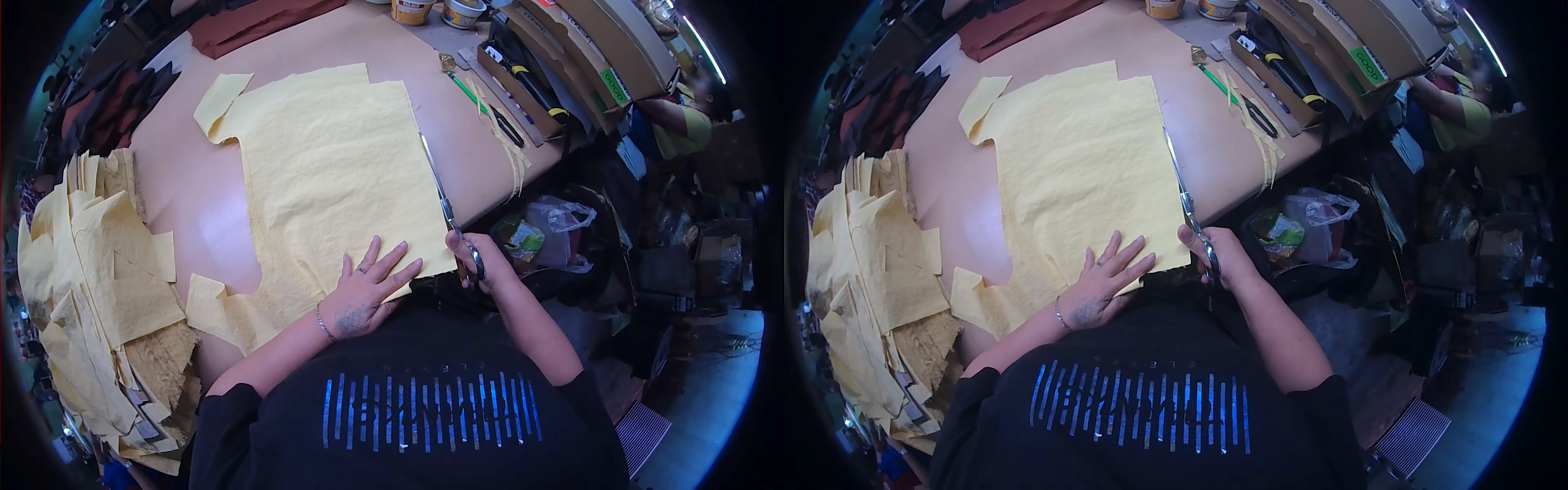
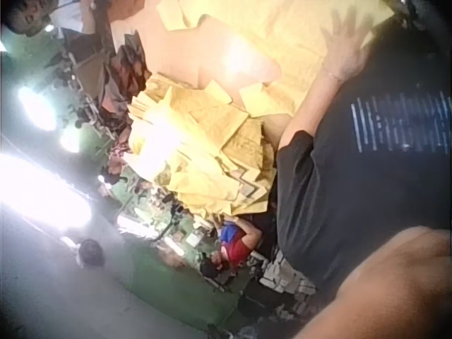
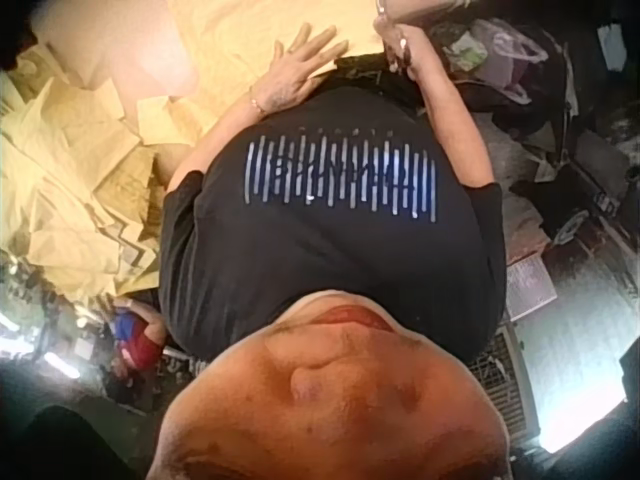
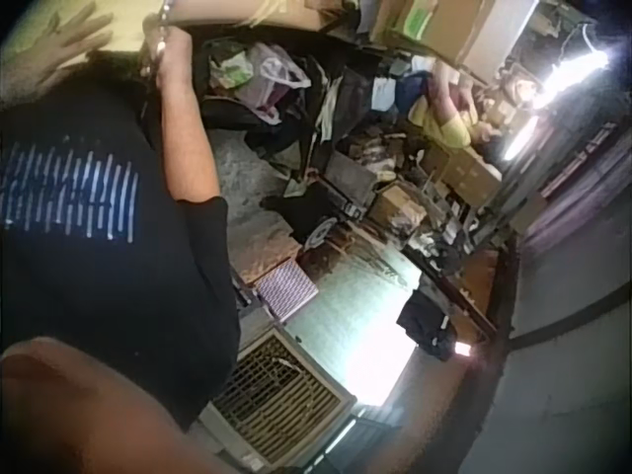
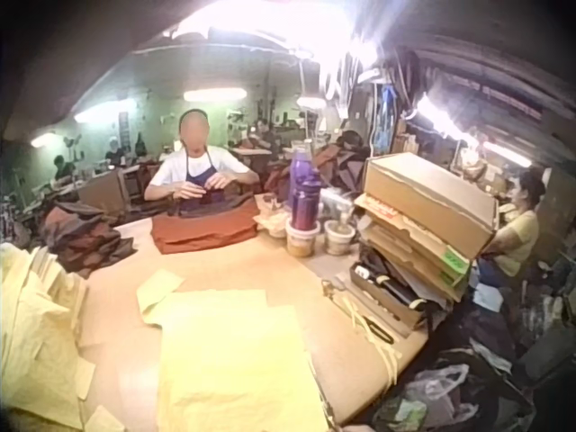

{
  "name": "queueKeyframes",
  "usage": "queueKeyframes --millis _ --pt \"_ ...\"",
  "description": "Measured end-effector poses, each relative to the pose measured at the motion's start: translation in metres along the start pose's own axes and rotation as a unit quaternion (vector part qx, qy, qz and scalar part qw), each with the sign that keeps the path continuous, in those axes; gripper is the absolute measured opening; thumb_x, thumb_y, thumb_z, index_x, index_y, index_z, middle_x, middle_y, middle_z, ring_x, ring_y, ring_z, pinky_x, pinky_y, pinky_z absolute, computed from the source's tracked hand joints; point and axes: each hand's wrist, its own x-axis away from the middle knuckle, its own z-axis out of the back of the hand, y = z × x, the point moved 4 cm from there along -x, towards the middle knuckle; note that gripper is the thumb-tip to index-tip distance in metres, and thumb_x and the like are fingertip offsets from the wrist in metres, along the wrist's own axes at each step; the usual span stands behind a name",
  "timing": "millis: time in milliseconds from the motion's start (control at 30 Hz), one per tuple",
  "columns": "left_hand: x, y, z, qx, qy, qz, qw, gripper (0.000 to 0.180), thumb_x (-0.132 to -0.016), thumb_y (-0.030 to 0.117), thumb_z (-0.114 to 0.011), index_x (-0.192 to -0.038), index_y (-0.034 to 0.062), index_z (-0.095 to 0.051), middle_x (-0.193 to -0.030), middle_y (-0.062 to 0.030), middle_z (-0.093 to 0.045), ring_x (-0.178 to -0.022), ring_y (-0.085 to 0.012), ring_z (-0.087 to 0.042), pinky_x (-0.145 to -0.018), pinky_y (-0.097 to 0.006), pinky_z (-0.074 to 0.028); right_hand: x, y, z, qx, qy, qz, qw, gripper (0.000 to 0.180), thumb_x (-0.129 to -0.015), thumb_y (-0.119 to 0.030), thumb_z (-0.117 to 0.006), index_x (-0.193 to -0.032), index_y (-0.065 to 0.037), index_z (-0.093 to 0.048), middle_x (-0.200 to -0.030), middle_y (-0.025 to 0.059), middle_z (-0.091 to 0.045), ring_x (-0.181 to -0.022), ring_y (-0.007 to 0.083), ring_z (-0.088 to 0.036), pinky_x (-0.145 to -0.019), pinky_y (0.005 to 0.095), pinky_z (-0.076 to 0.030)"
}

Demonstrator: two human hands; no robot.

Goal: The person cuts yellow material using shears on a workbench. They move the pieces, pick up another piece of material from a stack, and cut the new piece with the shears.

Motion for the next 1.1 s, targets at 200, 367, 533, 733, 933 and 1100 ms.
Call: queueKeyframes --millis 200,367,533,733,933,1100 --pt "-0.001 0.003 0.003 0.032 -0.015 0.016 0.999 0.064 -0.077 0.011 -0.050 -0.134 0.0238 -0.022 -0.141 -0.0069 -0.011 -0.128 -0.0399 -0.003 -0.092 -0.067 -0.011 0.001 0.007 -0.001 -0.015 0.003 -0.011 1.000 0.064 -0.067 -0.068 -0.049 -0.065 -0.004 -0.046 -0.044 0.0008 -0.041 -0.034 0.0080 -0.043 -0.033 0.0216 -0.035" --pt "-0.002 0.002 0.002 0.023 -0.009 0.012 1.000 0.063 -0.078 0.015 -0.049 -0.134 0.0250 -0.021 -0.141 -0.0075 -0.012 -0.127 -0.0418 -0.006 -0.090 -0.068 -0.015 0.001 0.008 0.000 -0.016 0.008 -0.022 1.000 0.065 -0.067 -0.067 -0.050 -0.069 -0.002 -0.049 -0.046 0.0016 -0.042 -0.034 0.0079 -0.041 -0.032 0.0210 -0.035" --pt "0.000 0.004 0.003 0.036 -0.017 0.016 0.999 0.065 -0.077 0.009 -0.050 -0.134 0.0234 -0.022 -0.141 -0.0071 -0.011 -0.128 -0.0404 -0.003 -0.091 -0.067 -0.011 -0.007 -0.003 0.002 -0.040 -0.039 -0.025 0.998 0.072 -0.064 -0.073 -0.047 -0.069 -0.001 -0.050 -0.049 0.0031 -0.044 -0.040 0.0099 -0.045 -0.037 0.0235 -0.037" --pt "0.003 0.008 0.003 0.041 -0.035 -0.007 0.999 0.063 -0.077 0.010 -0.050 -0.133 0.0228 -0.023 -0.141 -0.0074 -0.010 -0.128 -0.0410 -0.004 -0.091 -0.068 -0.012 -0.029 -0.002 0.005 -0.062 -0.042 -0.021 0.997 0.074 -0.060 -0.077 -0.045 -0.068 -0.004 -0.050 -0.051 0.0027 -0.044 -0.042 0.0108 -0.045 -0.038 0.0247 -0.037" --pt "0.005 0.006 0.002 0.047 -0.034 -0.008 0.998 0.063 -0.077 0.011 -0.050 -0.133 0.0234 -0.023 -0.142 -0.0068 -0.009 -0.127 -0.0414 -0.004 -0.090 -0.068 -0.013 -0.019 -0.006 0.001 -0.062 -0.032 -0.013 0.997 0.074 -0.060 -0.076 -0.046 -0.068 -0.003 -0.050 -0.050 0.0014 -0.042 -0.042 0.0094 -0.043 -0.038 0.0233 -0.038" --pt "0.005 0.007 0.004 0.047 -0.038 -0.013 0.998 0.060 -0.079 0.013 -0.048 -0.133 0.0238 -0.023 -0.142 -0.0068 -0.009 -0.127 -0.0414 -0.004 -0.091 -0.067 -0.013 -0.020 0.003 0.002 -0.053 0.006 0.014 0.998 0.067 -0.066 -0.070 -0.047 -0.063 -0.003 -0.051 -0.046 0.0027 -0.045 -0.034 0.0099 -0.043 -0.031 0.0214 -0.032"
